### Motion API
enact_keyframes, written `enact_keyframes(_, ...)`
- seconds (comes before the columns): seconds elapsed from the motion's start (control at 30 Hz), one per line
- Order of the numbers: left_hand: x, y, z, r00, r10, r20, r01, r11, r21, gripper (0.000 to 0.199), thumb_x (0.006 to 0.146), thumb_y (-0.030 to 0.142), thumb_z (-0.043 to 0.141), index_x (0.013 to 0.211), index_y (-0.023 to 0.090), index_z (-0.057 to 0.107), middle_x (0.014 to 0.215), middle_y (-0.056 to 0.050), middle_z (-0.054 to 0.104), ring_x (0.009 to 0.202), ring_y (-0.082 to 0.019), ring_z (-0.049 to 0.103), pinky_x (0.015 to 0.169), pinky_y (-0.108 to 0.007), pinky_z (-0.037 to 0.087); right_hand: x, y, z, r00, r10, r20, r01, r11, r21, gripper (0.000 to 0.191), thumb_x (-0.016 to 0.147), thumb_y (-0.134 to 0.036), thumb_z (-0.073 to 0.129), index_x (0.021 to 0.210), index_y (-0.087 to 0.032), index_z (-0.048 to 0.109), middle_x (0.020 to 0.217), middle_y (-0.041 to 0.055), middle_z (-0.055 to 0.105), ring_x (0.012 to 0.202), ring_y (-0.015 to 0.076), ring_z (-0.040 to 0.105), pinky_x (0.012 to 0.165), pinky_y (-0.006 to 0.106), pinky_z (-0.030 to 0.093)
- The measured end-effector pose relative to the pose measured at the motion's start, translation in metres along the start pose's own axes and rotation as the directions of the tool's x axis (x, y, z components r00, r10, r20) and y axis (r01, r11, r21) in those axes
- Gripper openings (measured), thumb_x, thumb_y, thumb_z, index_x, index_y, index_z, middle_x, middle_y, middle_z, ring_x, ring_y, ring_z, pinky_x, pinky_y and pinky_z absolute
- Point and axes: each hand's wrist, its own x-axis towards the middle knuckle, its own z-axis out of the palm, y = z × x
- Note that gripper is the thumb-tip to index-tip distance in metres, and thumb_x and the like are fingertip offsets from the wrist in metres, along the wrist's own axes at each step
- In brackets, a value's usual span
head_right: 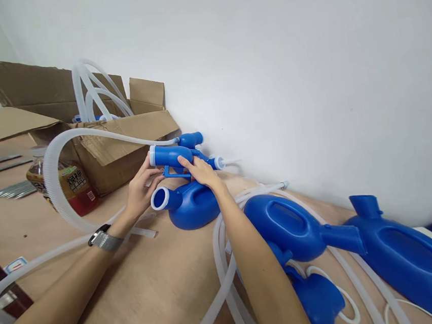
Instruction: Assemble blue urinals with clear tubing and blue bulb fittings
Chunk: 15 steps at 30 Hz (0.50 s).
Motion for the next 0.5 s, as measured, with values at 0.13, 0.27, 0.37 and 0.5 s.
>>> enact_keyframes(0.13,0.0,0.0,0.0,0.999,-0.047,-0.015,0.047,0.999,-0.013,0.021,0.104,0.035,0.058,0.09,0.021,0.066,0.165,-0.019,0.045,0.127,-0.032,0.07,0.1,-0.041,0.057,-0.003,-0.004,-0.003,0.999,0.034,0.019,-0.034,0.999,-0.015,0.07,0.092,-0.088,0.04,0.098,-0.025,0.069,0.067,0.0013,0.067,0.071,0.026,0.07,0.089,0.047,0.056)
enact_keyframes(0.27,-0.001,-0.001,0.0,0.996,-0.087,-0.015,0.086,0.996,-0.014,0.021,0.103,0.035,0.058,0.088,0.021,0.064,0.163,-0.019,0.049,0.116,-0.03,0.075,0.099,-0.042,0.057,-0.003,-0.005,-0.003,0.999,0.048,0.025,-0.048,0.999,0.0,0.07,0.092,-0.088,0.042,0.093,-0.024,0.069,0.065,0.0019,0.067,0.071,0.0268,0.07,0.092,0.049,0.056)
enact_keyframes(0.37,-0.001,-0.002,0.001,0.992,-0.11,-0.059,0.109,0.994,-0.021,0.02,0.103,0.035,0.056,0.091,0.022,0.064,0.153,-0.017,0.061,0.119,-0.03,0.074,0.098,-0.041,0.058,0.0,-0.001,-0.001,1.0,0.027,0.014,-0.028,0.998,0.057,0.066,0.095,-0.083,0.045,0.105,-0.023,0.071,0.078,0.0031,0.073,0.074,0.0249,0.072,0.09,0.046,0.059)
enact_keyframes(0.5,-0.003,-0.003,0.003,0.987,-0.148,-0.056,0.149,0.989,0.007,0.019,0.103,0.036,0.054,0.094,0.022,0.063,0.133,-0.013,0.075,0.102,-0.025,0.078,0.087,-0.036,0.059,0.005,0.006,0.001,1.0,-0.011,-0.009,0.012,0.99,0.143,0.064,0.097,-0.078,0.049,0.121,-0.022,0.068,0.096,0.0055,0.078,0.082,0.0232,0.076,0.085,0.041,0.062)
